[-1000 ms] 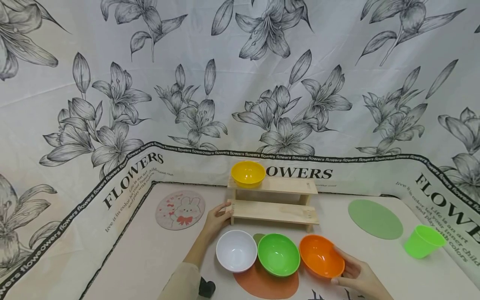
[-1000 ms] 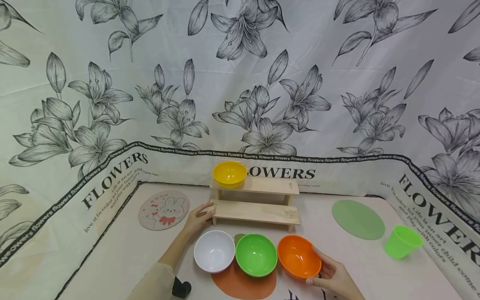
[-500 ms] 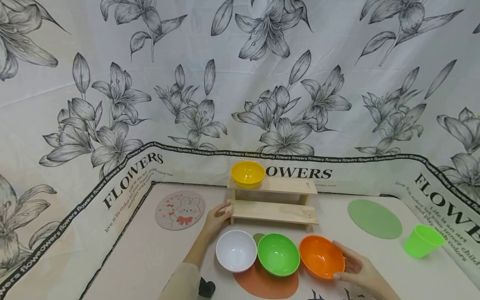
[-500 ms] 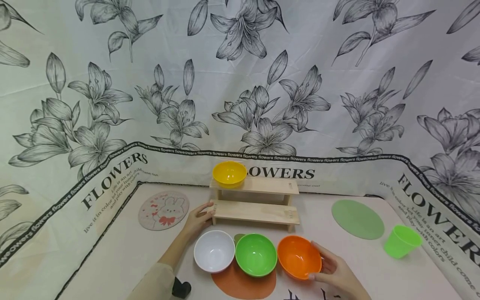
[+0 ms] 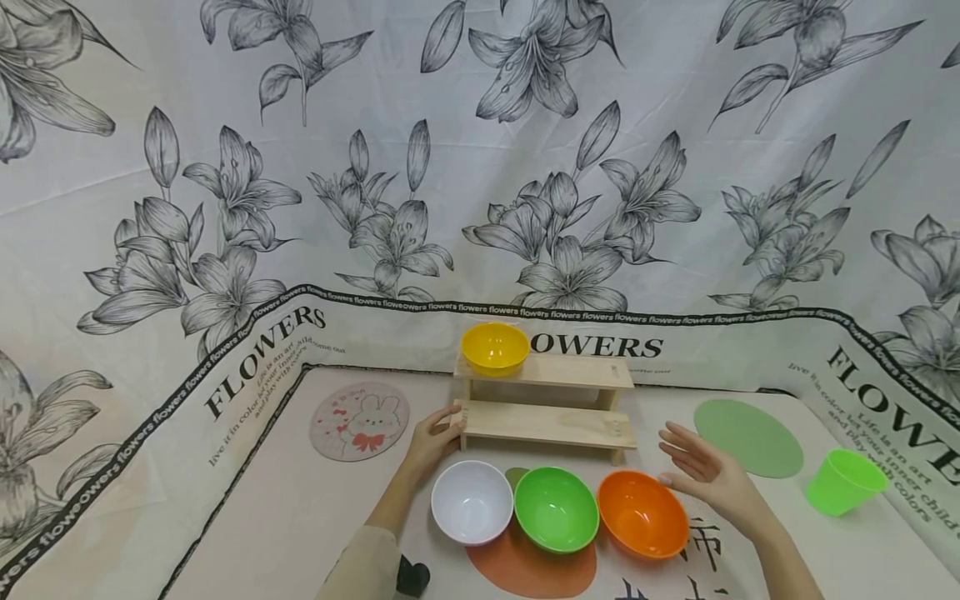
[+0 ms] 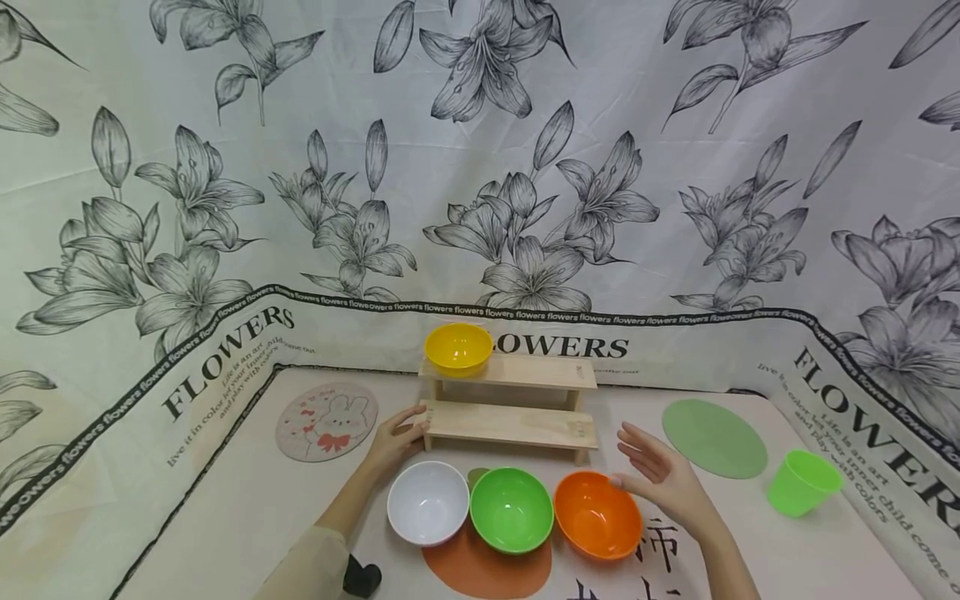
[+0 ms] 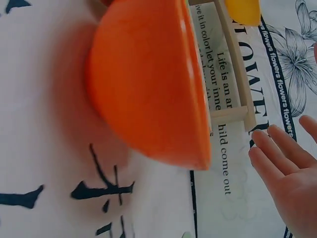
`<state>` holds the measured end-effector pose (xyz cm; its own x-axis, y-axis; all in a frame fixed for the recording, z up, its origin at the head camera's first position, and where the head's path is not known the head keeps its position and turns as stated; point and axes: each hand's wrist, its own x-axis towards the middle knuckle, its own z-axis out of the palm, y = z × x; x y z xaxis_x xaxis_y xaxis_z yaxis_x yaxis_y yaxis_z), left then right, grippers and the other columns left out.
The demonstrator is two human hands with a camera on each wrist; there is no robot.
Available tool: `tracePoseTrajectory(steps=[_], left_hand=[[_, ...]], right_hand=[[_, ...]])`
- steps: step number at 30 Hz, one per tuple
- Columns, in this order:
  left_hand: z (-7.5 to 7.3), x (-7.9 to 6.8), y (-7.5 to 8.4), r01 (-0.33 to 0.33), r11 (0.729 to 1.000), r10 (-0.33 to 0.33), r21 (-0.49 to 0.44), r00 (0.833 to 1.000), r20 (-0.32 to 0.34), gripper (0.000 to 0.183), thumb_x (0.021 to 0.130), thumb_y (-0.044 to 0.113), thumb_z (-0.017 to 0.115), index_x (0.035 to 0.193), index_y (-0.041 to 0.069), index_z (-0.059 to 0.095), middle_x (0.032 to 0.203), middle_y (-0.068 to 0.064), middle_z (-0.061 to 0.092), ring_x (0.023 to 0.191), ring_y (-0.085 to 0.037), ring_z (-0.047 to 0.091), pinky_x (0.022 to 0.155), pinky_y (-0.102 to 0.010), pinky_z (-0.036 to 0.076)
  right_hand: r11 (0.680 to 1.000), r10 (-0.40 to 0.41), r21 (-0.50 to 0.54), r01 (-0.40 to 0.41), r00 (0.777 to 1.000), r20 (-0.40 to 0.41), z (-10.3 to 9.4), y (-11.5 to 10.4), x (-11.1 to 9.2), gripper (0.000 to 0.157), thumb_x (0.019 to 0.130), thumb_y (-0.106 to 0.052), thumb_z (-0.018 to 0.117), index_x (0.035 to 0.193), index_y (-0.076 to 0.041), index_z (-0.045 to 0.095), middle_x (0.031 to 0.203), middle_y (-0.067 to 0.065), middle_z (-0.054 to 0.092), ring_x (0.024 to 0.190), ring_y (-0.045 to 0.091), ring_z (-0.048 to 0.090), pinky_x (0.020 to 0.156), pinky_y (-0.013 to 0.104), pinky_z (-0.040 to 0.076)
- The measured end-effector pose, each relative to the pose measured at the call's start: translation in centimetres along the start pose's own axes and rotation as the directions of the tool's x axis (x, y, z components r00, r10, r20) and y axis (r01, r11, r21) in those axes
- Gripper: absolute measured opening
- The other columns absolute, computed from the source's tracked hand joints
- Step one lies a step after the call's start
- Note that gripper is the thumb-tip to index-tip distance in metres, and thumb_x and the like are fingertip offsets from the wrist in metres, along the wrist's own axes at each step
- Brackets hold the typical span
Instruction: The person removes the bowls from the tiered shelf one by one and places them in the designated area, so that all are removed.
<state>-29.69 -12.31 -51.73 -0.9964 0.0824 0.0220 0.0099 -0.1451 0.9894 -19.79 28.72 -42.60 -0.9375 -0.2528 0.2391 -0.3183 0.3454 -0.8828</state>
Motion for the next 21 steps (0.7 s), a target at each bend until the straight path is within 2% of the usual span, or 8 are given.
tracePoseTrajectory(steps=[3, 4, 9, 15, 17, 21], left_hand=[[0.0, 0.0, 0.0, 0.003, 1.000, -0.003, -0.011, 1.000, -0.003, 0.049, 0.088, 0.013, 0.067, 0.132, -0.001, 0.050, 0.108, -0.021, 0.062, 0.092, -0.018, 0.063, 0.089, -0.036, 0.054], [0.0, 0.0, 0.0, 0.005, 1.000, -0.005, -0.012, 1.000, -0.002, 0.049, 0.088, 0.013, 0.067, 0.132, -0.001, 0.050, 0.108, -0.021, 0.062, 0.092, -0.018, 0.063, 0.089, -0.037, 0.054], [0.0, 0.0, 0.0, 0.011, 1.000, -0.011, -0.012, 1.000, 0.000, 0.049, 0.088, 0.013, 0.066, 0.132, -0.001, 0.050, 0.105, -0.018, 0.063, 0.090, -0.016, 0.064, 0.088, -0.035, 0.055], [0.0, -0.1, 0.2, 0.012, 1.000, -0.012, -0.009, 1.000, -0.003, 0.049, 0.088, 0.013, 0.066, 0.132, -0.001, 0.050, 0.103, -0.017, 0.064, 0.090, -0.017, 0.064, 0.088, -0.036, 0.055], [0.1, -0.1, 0.3, 0.016, 1.000, -0.016, -0.013, 1.000, -0.006, 0.049, 0.088, 0.012, 0.066, 0.133, -0.001, 0.050, 0.105, -0.018, 0.063, 0.090, -0.017, 0.064, 0.089, -0.037, 0.054], [0.1, -0.1, 0.3, 0.014, 1.000, -0.014, -0.016, 1.000, 0.002, 0.049, 0.089, 0.011, 0.065, 0.134, -0.002, 0.048, 0.108, -0.021, 0.061, 0.091, -0.017, 0.063, 0.091, -0.038, 0.054]], right_hand=[[0.999, -0.038, -0.002, 0.038, 0.999, -0.003, 0.0, -0.6, 1.6, 0.070, 0.086, -0.005, 0.067, 0.145, 0.002, 0.029, 0.138, 0.033, 0.038, 0.112, -0.009, 0.049, 0.089, 0.010, 0.047], [0.999, -0.043, -0.004, 0.043, 0.999, -0.008, 0.0, -0.8, 2.1, 0.070, 0.086, -0.005, 0.067, 0.145, 0.002, 0.029, 0.138, 0.035, 0.037, 0.111, -0.010, 0.049, 0.089, 0.011, 0.048], [0.997, -0.072, -0.017, 0.072, 0.997, -0.021, 0.6, -1.8, 4.5, 0.071, 0.087, -0.008, 0.068, 0.145, 0.002, 0.028, 0.137, 0.034, 0.039, 0.109, -0.010, 0.048, 0.087, 0.012, 0.049], [0.995, -0.092, 0.044, 0.091, 0.996, 0.003, 1.7, -2.9, 7.4, 0.073, 0.086, -0.008, 0.068, 0.146, 0.002, 0.027, 0.138, 0.033, 0.039, 0.112, -0.004, 0.050, 0.093, 0.014, 0.047], [0.995, -0.087, 0.057, 0.086, 0.996, 0.014, 2.0, -3.2, 8.3, 0.074, 0.086, -0.008, 0.068, 0.146, 0.000, 0.026, 0.139, 0.031, 0.039, 0.116, 0.004, 0.052, 0.093, 0.015, 0.047], [0.994, -0.071, 0.083, 0.069, 0.997, 0.028, 2.7, -3.5, 10.0, 0.075, 0.086, -0.009, 0.069, 0.147, -0.001, 0.025, 0.141, 0.029, 0.038, 0.125, 0.031, 0.047, 0.092, 0.016, 0.048]])
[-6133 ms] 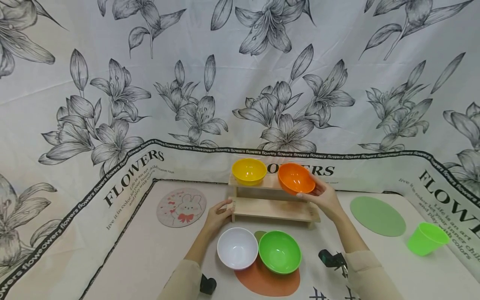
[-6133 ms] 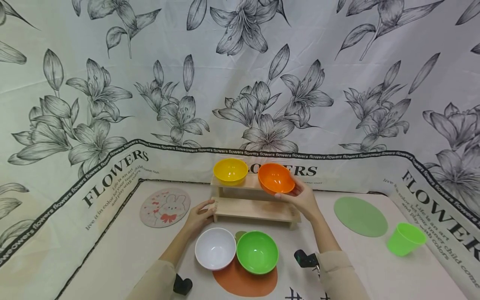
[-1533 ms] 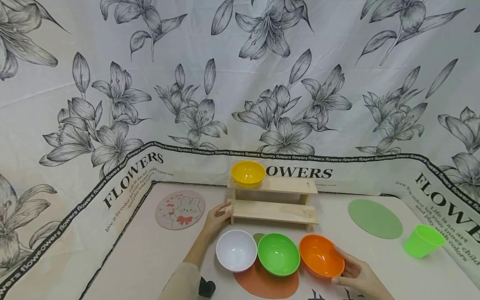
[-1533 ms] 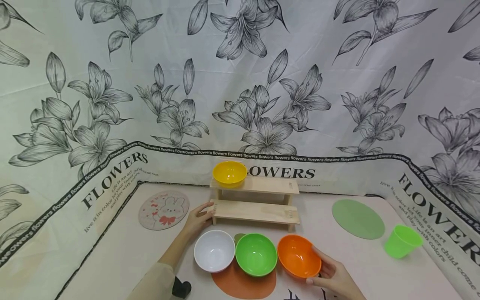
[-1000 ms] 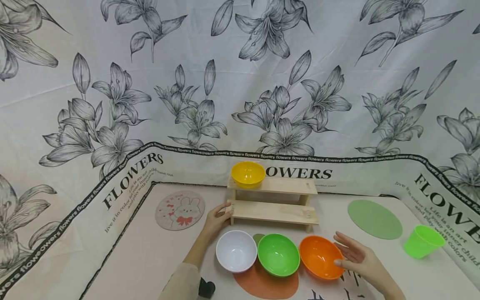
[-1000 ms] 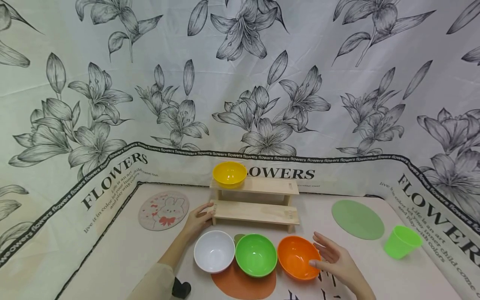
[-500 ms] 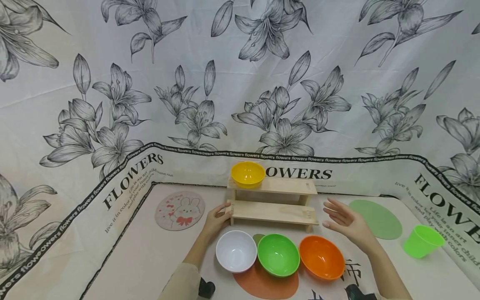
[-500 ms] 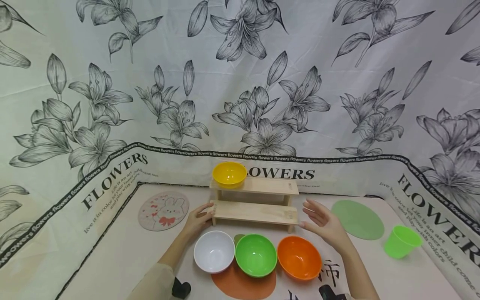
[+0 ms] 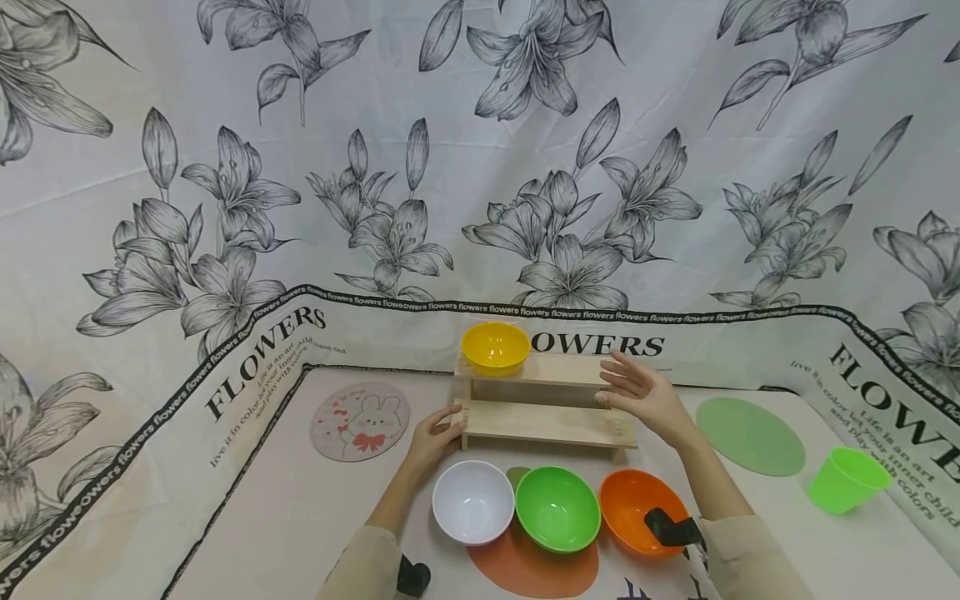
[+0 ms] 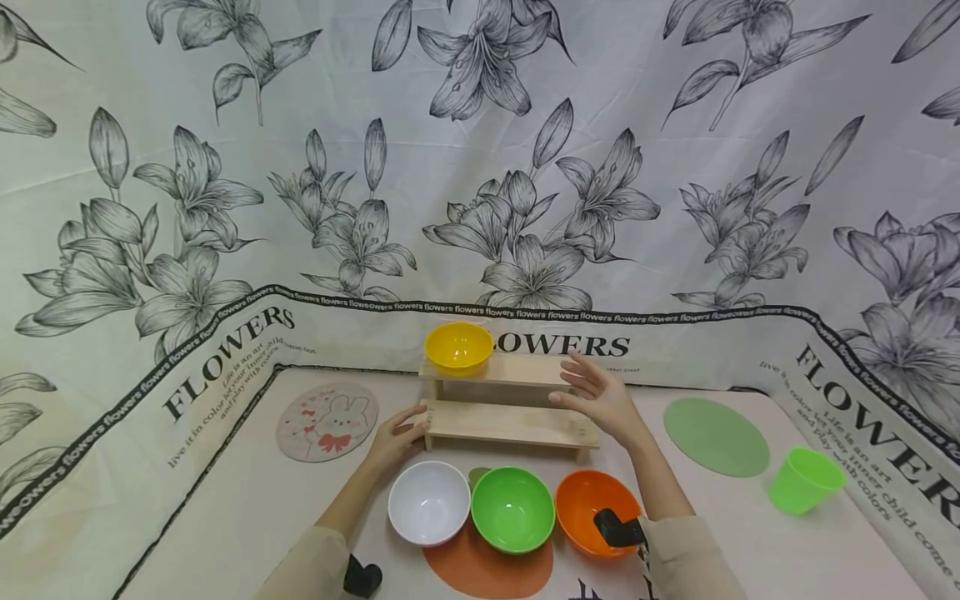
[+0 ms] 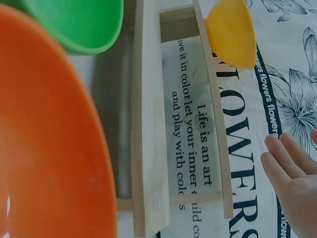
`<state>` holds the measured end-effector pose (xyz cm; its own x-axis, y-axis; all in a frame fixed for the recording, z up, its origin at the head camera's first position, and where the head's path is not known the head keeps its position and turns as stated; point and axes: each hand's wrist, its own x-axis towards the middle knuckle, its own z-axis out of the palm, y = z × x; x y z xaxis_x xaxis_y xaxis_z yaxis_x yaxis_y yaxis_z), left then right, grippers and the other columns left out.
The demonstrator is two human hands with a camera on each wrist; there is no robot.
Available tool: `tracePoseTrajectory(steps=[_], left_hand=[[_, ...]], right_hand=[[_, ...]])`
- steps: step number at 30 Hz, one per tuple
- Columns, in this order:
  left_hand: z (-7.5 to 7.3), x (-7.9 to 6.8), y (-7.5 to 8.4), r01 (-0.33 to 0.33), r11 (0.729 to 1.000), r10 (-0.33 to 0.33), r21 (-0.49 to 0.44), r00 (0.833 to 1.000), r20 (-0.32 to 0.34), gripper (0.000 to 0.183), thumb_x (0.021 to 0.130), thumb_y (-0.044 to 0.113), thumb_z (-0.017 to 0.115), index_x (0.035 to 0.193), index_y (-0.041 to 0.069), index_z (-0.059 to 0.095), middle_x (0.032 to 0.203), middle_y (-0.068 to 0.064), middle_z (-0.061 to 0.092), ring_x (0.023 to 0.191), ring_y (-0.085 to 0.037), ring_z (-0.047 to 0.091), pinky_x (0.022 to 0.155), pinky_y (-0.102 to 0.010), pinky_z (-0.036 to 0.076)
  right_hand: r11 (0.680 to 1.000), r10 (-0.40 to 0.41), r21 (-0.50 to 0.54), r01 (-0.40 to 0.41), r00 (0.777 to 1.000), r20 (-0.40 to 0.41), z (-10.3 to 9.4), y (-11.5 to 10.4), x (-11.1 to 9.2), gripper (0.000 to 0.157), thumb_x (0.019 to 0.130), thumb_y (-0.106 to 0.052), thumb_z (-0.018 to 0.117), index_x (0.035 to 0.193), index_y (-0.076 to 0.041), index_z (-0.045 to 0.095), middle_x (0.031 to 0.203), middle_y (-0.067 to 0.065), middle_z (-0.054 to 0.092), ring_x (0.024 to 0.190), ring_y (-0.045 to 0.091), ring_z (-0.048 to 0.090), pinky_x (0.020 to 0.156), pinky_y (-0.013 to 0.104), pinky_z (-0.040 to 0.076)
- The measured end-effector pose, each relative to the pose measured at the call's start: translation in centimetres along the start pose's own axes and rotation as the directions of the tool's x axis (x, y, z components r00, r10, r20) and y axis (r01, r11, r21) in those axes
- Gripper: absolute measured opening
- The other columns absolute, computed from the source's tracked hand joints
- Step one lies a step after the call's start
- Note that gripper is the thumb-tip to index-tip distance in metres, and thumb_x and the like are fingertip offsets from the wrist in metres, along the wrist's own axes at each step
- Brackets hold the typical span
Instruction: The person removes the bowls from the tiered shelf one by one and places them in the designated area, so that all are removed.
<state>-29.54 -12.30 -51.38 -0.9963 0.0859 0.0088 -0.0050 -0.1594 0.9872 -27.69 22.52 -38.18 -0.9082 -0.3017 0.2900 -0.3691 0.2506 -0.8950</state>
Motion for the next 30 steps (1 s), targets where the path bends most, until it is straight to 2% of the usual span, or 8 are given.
tracePoseTrajectory(steps=[3, 8, 11, 15, 22, 30], left_hand=[[0.0, 0.0, 0.0, -0.003, 1.000, 0.003, 0.005, 1.000, 0.002, 0.049, 0.089, 0.012, 0.065, 0.134, -0.002, 0.048, 0.107, -0.020, 0.062, 0.090, -0.016, 0.063, 0.089, -0.036, 0.054], [0.2, -0.6, 1.2, 0.000, 1.000, 0.000, 0.012, 1.000, 0.021, 0.048, 0.090, 0.008, 0.063, 0.133, -0.004, 0.047, 0.104, -0.018, 0.063, 0.089, -0.015, 0.063, 0.090, -0.038, 0.054], [0.2, -0.6, 1.3, 0.006, 1.000, -0.006, 0.006, 1.000, 0.028, 0.047, 0.090, 0.005, 0.062, 0.134, -0.005, 0.046, 0.105, -0.018, 0.063, 0.089, -0.015, 0.063, 0.091, -0.039, 0.053], [0.0, 0.0, 0.2, 0.008, 1.000, -0.008, 0.003, 1.000, 0.015, 0.048, 0.090, 0.009, 0.064, 0.134, -0.003, 0.048, 0.107, -0.019, 0.063, 0.090, -0.015, 0.063, 0.090, -0.037, 0.054], [0.1, 0.1, 0.1, 0.008, 1.000, -0.008, 0.013, 1.000, 0.004, 0.049, 0.089, 0.012, 0.066, 0.133, 0.000, 0.050, 0.108, -0.019, 0.062, 0.091, -0.016, 0.063, 0.089, -0.036, 0.055], [0.0, 0.0, 0.1, 0.000, 1.000, 0.000, 0.030, 1.000, -0.001, 0.048, 0.089, 0.013, 0.065, 0.132, 0.000, 0.050, 0.107, -0.019, 0.063, 0.091, -0.016, 0.063, 0.088, -0.035, 0.055]], right_hand=[[1.000, 0.010, 0.016, -0.010, 1.000, 0.001, 0.6, -0.1, 1.2, 0.077, 0.086, -0.010, 0.069, 0.148, -0.001, 0.024, 0.141, 0.028, 0.038, 0.126, 0.042, 0.041, 0.094, 0.017, 0.048], [0.999, 0.011, 0.050, -0.011, 1.000, -0.011, 1.6, -0.3, 3.1, 0.077, 0.086, -0.008, 0.069, 0.148, -0.001, 0.023, 0.142, 0.029, 0.037, 0.128, 0.042, 0.039, 0.098, 0.018, 0.045], [0.998, 0.013, 0.065, -0.012, 1.000, -0.016, 2.2, -0.4, 4.1, 0.078, 0.085, -0.006, 0.069, 0.148, -0.001, 0.024, 0.142, 0.029, 0.036, 0.129, 0.041, 0.039, 0.097, 0.018, 0.046], [0.998, 0.010, 0.060, -0.008, 1.000, -0.018, 3.0, -0.4, 5.4, 0.078, 0.084, -0.007, 0.070, 0.147, -0.001, 0.025, 0.141, 0.029, 0.037, 0.128, 0.041, 0.040, 0.100, 0.024, 0.045], [0.996, -0.001, 0.087, 0.004, 0.999, -0.035, 4.3, -0.2, 7.0, 0.076, 0.084, -0.007, 0.069, 0.147, -0.003, 0.027, 0.142, 0.028, 0.038, 0.128, 0.041, 0.040, 0.095, 0.024, 0.049], [0.997, -0.007, 0.082, 0.010, 1.000, -0.031, 6.2, 0.3, 8.3, 0.079, 0.081, -0.005, 0.071, 0.147, -0.003, 0.028, 0.141, 0.031, 0.037, 0.125, 0.044, 0.043, 0.104, 0.043, 0.042]])
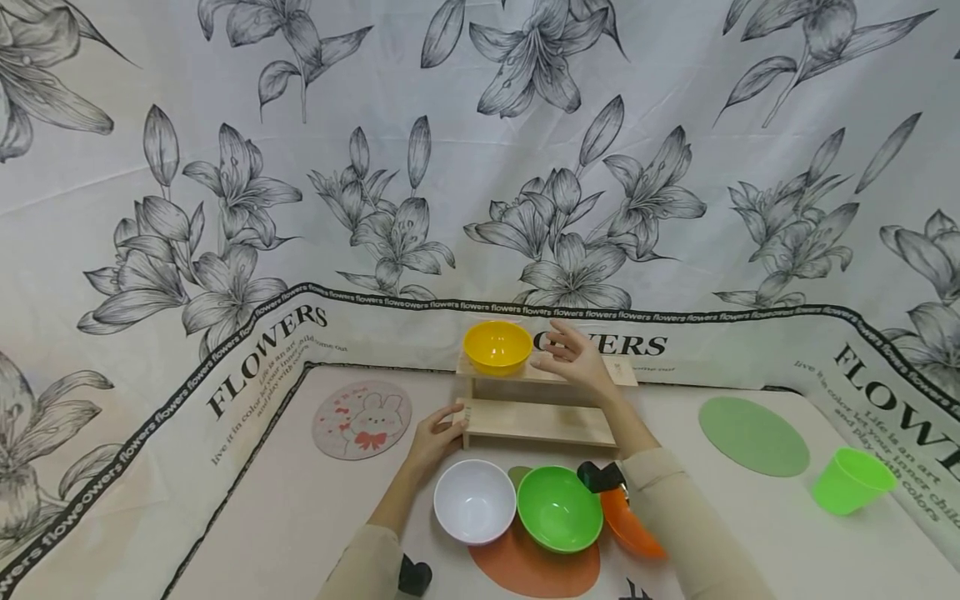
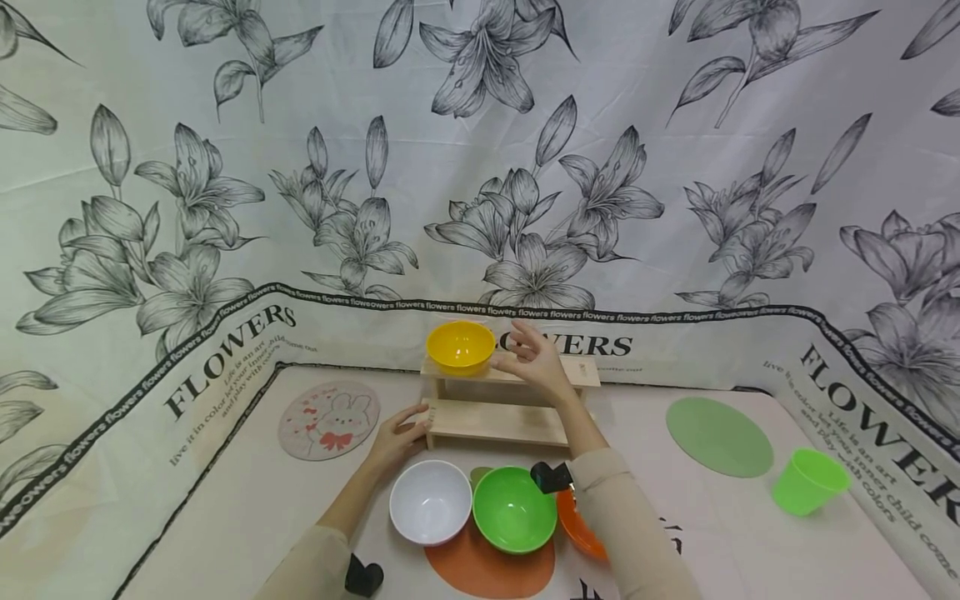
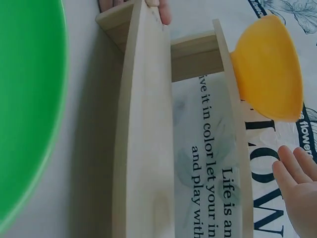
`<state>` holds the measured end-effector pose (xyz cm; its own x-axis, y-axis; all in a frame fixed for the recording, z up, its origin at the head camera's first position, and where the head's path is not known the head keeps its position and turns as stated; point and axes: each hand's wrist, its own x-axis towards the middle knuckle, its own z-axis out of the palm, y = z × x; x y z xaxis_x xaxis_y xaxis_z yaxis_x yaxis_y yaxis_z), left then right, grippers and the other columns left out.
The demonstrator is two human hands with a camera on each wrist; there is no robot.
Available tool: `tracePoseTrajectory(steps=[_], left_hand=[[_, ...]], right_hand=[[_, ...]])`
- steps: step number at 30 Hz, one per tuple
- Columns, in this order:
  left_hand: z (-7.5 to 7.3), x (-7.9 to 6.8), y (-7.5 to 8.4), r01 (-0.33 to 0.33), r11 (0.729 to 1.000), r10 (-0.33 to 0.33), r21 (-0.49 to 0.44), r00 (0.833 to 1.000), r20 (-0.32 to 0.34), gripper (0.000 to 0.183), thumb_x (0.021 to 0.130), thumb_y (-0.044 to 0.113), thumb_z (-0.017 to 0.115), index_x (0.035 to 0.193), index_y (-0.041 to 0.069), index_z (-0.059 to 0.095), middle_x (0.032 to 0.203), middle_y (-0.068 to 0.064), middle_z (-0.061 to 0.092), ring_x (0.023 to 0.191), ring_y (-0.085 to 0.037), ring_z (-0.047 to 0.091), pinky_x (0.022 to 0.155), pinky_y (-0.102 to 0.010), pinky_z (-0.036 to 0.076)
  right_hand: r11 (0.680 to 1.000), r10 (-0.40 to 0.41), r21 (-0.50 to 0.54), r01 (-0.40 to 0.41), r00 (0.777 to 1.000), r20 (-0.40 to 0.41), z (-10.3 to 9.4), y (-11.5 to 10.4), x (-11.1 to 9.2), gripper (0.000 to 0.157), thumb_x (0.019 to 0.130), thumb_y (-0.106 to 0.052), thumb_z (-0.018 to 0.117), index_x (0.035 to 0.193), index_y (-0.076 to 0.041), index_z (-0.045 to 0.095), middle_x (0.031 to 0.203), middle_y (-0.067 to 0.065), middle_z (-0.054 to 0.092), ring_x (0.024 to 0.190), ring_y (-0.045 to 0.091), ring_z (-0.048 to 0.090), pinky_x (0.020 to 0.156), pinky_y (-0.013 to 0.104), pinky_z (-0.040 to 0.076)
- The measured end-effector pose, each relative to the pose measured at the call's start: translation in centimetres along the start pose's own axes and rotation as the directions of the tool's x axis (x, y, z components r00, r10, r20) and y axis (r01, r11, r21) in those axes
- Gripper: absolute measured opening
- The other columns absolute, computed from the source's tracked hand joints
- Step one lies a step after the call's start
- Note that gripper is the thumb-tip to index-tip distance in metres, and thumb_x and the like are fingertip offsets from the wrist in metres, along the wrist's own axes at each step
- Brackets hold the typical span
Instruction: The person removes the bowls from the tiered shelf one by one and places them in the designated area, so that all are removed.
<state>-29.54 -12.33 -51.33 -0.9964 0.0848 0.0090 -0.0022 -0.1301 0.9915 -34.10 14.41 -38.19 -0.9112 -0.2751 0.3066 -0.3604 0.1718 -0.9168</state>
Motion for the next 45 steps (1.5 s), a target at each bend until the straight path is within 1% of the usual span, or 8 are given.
tracePoseTrajectory(steps=[4, 10, 18, 23, 29, 35, 39, 45], left_hand=[[-0.1, 0.1, -0.2, 0.005, 1.000, -0.005, -0.021, 1.000, 0.006, 0.048, 0.089, 0.012, 0.065, 0.133, -0.001, 0.049, 0.106, -0.018, 0.063, 0.090, -0.016, 0.063, 0.088, -0.035, 0.055], [-0.2, 0.2, -0.2, 0.012, 0.999, -0.012, -0.035, 1.000, 0.013, 0.048, 0.089, 0.009, 0.064, 0.134, -0.002, 0.048, 0.107, -0.017, 0.062, 0.090, -0.015, 0.063, 0.089, -0.036, 0.055], [0.1, -1.0, 1.7, 0.012, 0.999, -0.011, -0.033, 0.999, 0.037, 0.046, 0.090, 0.006, 0.062, 0.132, -0.006, 0.047, 0.104, -0.017, 0.063, 0.088, -0.014, 0.063, 0.091, -0.039, 0.054], [0.2, -1.5, 2.2, 0.006, 1.000, -0.005, -0.027, 0.999, 0.038, 0.046, 0.090, 0.006, 0.061, 0.132, -0.006, 0.047, 0.100, -0.014, 0.064, 0.087, -0.013, 0.063, 0.091, -0.039, 0.054], [0.2, -1.3, 2.0, -0.001, 1.000, 0.002, -0.014, 0.999, 0.038, 0.046, 0.090, 0.006, 0.061, 0.132, -0.006, 0.047, 0.096, -0.011, 0.065, 0.086, -0.013, 0.063, 0.091, -0.041, 0.053], [0.1, -1.3, 1.9, -0.001, 1.000, 0.001, 0.003, 0.999, 0.036, 0.046, 0.090, 0.008, 0.062, 0.132, -0.005, 0.048, 0.096, -0.011, 0.065, 0.086, -0.014, 0.063, 0.091, -0.041, 0.053], [0.2, -1.4, 2.0, -0.003, 1.000, 0.004, -0.011, 0.999, 0.037, 0.046, 0.090, 0.008, 0.063, 0.132, -0.006, 0.048, 0.097, -0.012, 0.065, 0.087, -0.015, 0.063, 0.091, -0.040, 0.054], [-0.3, 0.0, 0.0, -0.008, 1.000, 0.008, -0.015, 1.000, 0.030, 0.048, 0.090, 0.010, 0.063, 0.133, -0.005, 0.047, 0.097, -0.010, 0.065, 0.088, -0.015, 0.063, 0.089, -0.039, 0.055]], right_hand=[[1.000, 0.010, 0.024, -0.010, 1.000, 0.012, 0.8, 0.3, 0.1, 0.080, 0.080, -0.002, 0.071, 0.147, -0.002, 0.028, 0.142, 0.032, 0.033, 0.125, 0.046, 0.042, 0.106, 0.047, 0.039], [0.999, 0.025, 0.042, -0.026, 0.999, 0.025, 1.7, 0.9, 0.5, 0.081, 0.079, -0.002, 0.073, 0.146, 0.000, 0.028, 0.142, 0.033, 0.032, 0.125, 0.046, 0.041, 0.105, 0.047, 0.039], [0.999, 0.021, 0.025, -0.021, 0.999, 0.036, 2.5, 1.3, 1.0, 0.080, 0.078, -0.002, 0.074, 0.145, 0.001, 0.029, 0.140, 0.030, 0.038, 0.124, 0.043, 0.044, 0.105, 0.041, 0.041], [1.000, 0.001, 0.015, -0.002, 0.998, 0.060, 3.2, 1.3, 1.0, 0.085, 0.075, -0.005, 0.076, 0.146, -0.001, 0.029, 0.144, 0.026, 0.035, 0.126, 0.043, 0.042, 0.108, 0.045, 0.037], [0.997, -0.023, -0.077, 0.029, 0.997, 0.072, 3.9, 1.6, 1.1, 0.089, 0.073, -0.010, 0.079, 0.147, -0.005, 0.030, 0.150, 0.018, 0.029, 0.130, 0.040, 0.039, 0.111, 0.051, 0.030], [0.999, 0.016, -0.052, -0.011, 0.995, 0.096, 4.2, 1.7, 1.1, 0.077, 0.078, -0.006, 0.075, 0.143, 0.001, 0.033, 0.145, 0.025, 0.034, 0.122, 0.042, 0.047, 0.104, 0.045, 0.042], [0.998, 0.041, -0.040, -0.038, 0.997, 0.066, 4.3, 1.8, 1.0, 0.075, 0.080, -0.007, 0.074, 0.142, 0.003, 0.034, 0.139, 0.027, 0.041, 0.116, 0.040, 0.052, 0.101, 0.040, 0.047], [0.996, 0.089, -0.025, -0.088, 0.995, 0.040, 4.5, -1.3, -0.1, 0.076, 0.082, -0.004, 0.071, 0.142, 0.012, 0.026, 0.141, 0.032, 0.036, 0.120, 0.044, 0.047, 0.104, 0.043, 0.042]])
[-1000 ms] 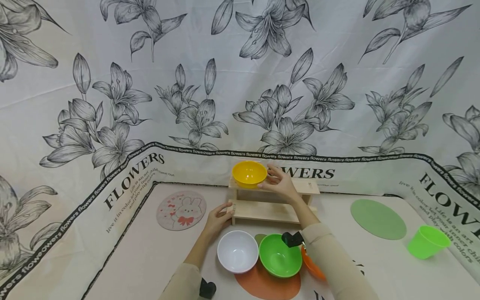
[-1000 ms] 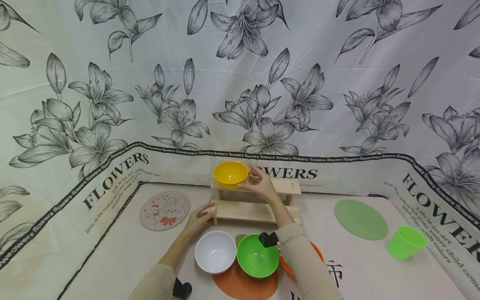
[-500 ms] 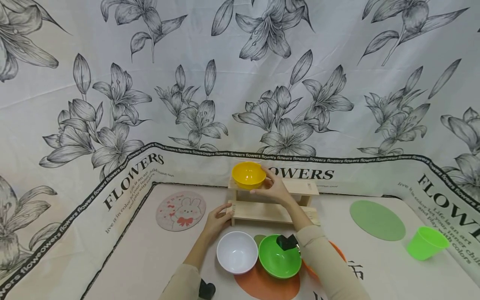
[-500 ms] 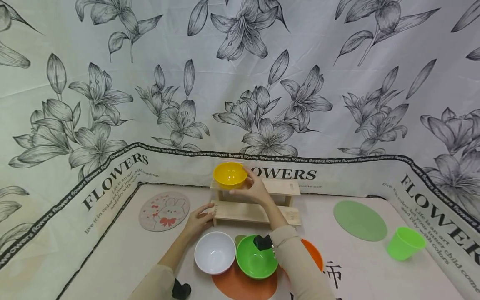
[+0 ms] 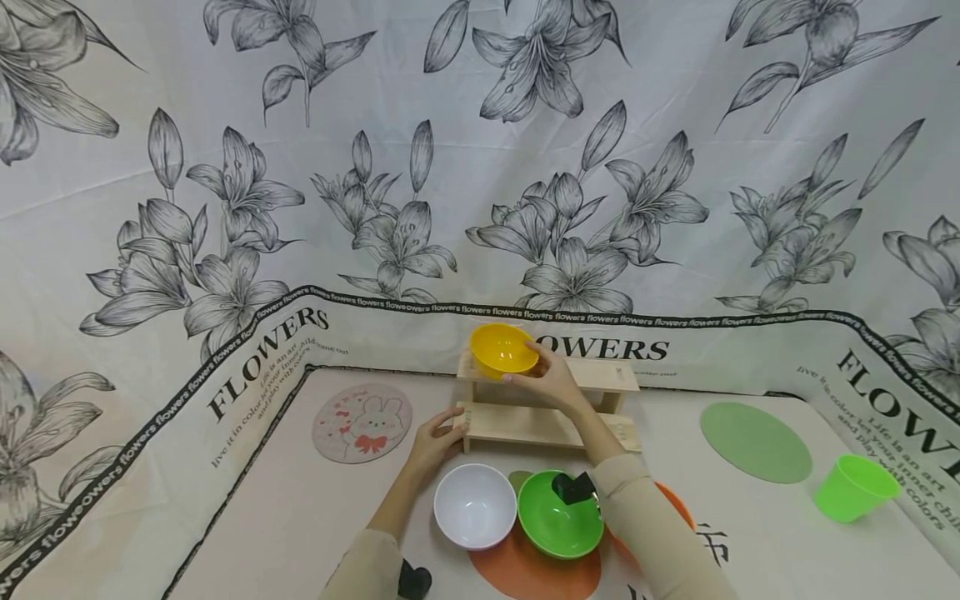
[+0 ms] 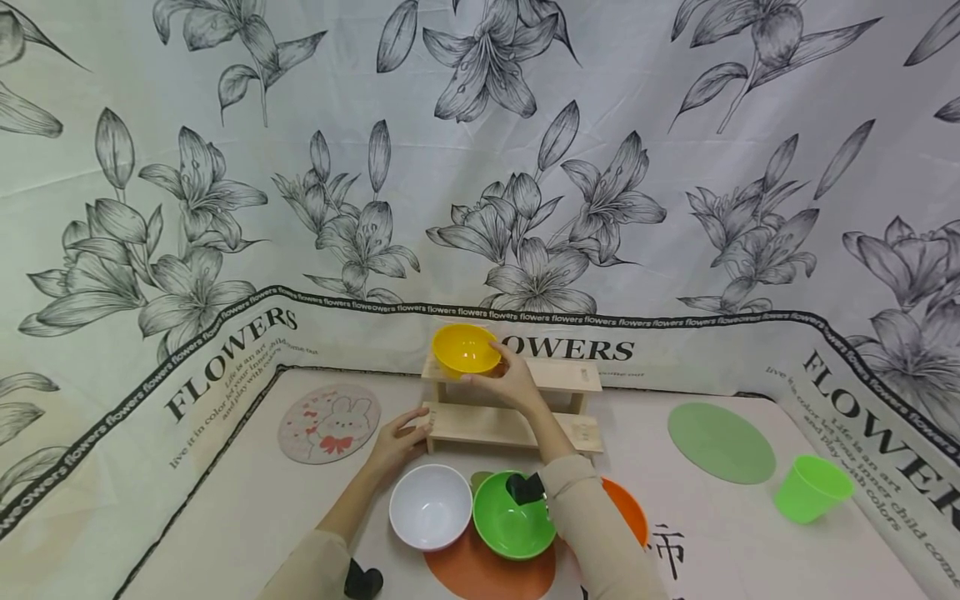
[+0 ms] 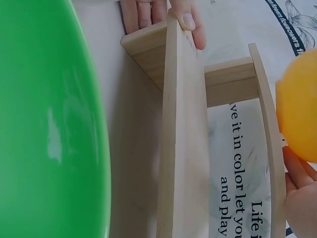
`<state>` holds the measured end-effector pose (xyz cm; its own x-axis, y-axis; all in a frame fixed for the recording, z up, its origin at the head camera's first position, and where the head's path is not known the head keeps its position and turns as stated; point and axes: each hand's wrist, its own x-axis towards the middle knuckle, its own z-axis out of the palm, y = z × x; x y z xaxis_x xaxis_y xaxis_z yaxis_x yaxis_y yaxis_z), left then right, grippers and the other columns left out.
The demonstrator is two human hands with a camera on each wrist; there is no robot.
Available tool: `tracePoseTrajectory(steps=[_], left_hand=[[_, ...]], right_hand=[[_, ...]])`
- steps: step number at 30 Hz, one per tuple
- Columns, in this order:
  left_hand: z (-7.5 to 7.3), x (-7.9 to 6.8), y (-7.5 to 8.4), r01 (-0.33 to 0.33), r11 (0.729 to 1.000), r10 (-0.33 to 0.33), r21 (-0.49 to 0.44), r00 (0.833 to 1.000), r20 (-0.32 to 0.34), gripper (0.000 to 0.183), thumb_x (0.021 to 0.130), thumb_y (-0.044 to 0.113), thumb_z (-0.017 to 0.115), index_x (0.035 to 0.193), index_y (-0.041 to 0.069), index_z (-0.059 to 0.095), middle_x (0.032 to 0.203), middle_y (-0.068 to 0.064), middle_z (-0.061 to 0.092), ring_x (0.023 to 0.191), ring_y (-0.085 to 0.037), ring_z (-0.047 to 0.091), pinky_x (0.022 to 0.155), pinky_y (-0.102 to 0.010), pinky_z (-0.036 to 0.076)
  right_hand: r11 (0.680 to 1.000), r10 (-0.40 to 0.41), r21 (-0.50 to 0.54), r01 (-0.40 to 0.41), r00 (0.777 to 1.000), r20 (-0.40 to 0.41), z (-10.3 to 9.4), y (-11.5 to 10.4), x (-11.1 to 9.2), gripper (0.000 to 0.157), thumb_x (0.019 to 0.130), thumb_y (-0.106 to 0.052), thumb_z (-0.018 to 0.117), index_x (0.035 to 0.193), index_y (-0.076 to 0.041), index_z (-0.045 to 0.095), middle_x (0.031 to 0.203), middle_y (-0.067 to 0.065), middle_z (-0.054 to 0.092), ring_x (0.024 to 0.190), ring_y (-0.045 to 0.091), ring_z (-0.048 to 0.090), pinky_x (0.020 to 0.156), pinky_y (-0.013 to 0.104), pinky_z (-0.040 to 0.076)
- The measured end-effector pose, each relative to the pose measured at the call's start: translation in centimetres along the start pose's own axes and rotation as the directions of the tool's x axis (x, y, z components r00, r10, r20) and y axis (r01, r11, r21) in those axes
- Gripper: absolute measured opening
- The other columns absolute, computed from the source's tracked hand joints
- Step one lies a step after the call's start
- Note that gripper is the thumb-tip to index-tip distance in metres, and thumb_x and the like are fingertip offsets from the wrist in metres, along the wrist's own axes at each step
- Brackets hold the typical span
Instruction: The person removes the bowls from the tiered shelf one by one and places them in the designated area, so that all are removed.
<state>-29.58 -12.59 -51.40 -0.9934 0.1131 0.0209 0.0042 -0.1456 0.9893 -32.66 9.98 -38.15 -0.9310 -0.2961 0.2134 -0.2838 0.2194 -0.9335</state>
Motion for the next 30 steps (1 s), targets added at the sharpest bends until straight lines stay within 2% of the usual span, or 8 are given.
tracePoseTrajectory(steps=[2, 6, 13, 17, 25, 30], left_hand=[[-0.1, 0.3, -0.5, -0.003, 1.000, 0.003, 0.000, 1.000, -0.005, 0.049, 0.090, 0.011, 0.064, 0.133, -0.004, 0.047, 0.098, -0.010, 0.065, 0.088, -0.015, 0.063, 0.089, -0.038, 0.055], [0.1, 0.2, -0.5, -0.008, 1.000, 0.008, 0.005, 1.000, -0.008, 0.049, 0.089, 0.013, 0.066, 0.133, -0.003, 0.049, 0.102, -0.014, 0.065, 0.091, -0.017, 0.064, 0.088, -0.037, 0.055], [0.2, 0.1, -0.3, 0.003, 1.000, -0.003, -0.004, 1.000, -0.014, 0.049, 0.088, 0.014, 0.067, 0.132, -0.001, 0.050, 0.102, -0.016, 0.065, 0.091, -0.018, 0.064, 0.087, -0.035, 0.056], [0.1, 0.1, -0.3, 0.003, 1.000, -0.003, -0.003, 1.000, -0.016, 0.049, 0.088, 0.014, 0.067, 0.132, 0.000, 0.051, 0.102, -0.016, 0.064, 0.091, -0.018, 0.064, 0.086, -0.034, 0.056], [0.0, 0.2, -0.2, -0.009, 1.000, 0.009, -0.020, 1.000, -0.009, 0.050, 0.089, 0.011, 0.066, 0.134, -0.002, 0.048, 0.105, -0.018, 0.064, 0.092, -0.020, 0.064, 0.089, -0.036, 0.054], [0.0, 0.1, -0.2, -0.012, 1.000, 0.012, -0.016, 1.000, 0.002, 0.050, 0.090, 0.010, 0.063, 0.135, -0.004, 0.045, 0.111, -0.023, 0.062, 0.096, -0.021, 0.064, 0.091, -0.039, 0.053]], right_hand=[[1.000, 0.004, -0.006, -0.005, 1.000, -0.005, 0.1, -0.6, -0.3, 0.076, 0.082, -0.002, 0.070, 0.142, 0.012, 0.025, 0.142, 0.031, 0.034, 0.121, 0.044, 0.046, 0.105, 0.044, 0.041], [1.000, -0.010, -0.011, 0.010, 1.000, -0.012, 0.1, -0.5, -0.4, 0.077, 0.081, -0.001, 0.070, 0.142, 0.012, 0.024, 0.142, 0.032, 0.034, 0.122, 0.044, 0.046, 0.104, 0.045, 0.042], [1.000, -0.013, -0.005, 0.013, 1.000, -0.020, -0.4, 1.6, 0.5, 0.083, 0.079, -0.007, 0.074, 0.145, 0.007, 0.025, 0.145, 0.027, 0.033, 0.124, 0.040, 0.045, 0.105, 0.041, 0.041], [0.999, -0.016, -0.038, 0.014, 0.999, -0.032, -0.7, 2.1, 0.4, 0.086, 0.078, -0.012, 0.076, 0.146, 0.002, 0.026, 0.145, 0.024, 0.036, 0.121, 0.037, 0.049, 0.104, 0.040, 0.043], [0.997, 0.006, -0.071, -0.010, 0.999, -0.048, -1.5, 2.2, -0.1, 0.089, 0.076, -0.017, 0.079, 0.147, -0.001, 0.027, 0.143, 0.022, 0.040, 0.119, 0.036, 0.051, 0.104, 0.039, 0.044], [0.998, 0.000, -0.056, -0.003, 0.999, -0.047, -2.2, 2.1, -0.7, 0.087, 0.077, -0.013, 0.078, 0.146, 0.001, 0.028, 0.143, 0.024, 0.038, 0.122, 0.037, 0.048, 0.102, 0.036, 0.045]])
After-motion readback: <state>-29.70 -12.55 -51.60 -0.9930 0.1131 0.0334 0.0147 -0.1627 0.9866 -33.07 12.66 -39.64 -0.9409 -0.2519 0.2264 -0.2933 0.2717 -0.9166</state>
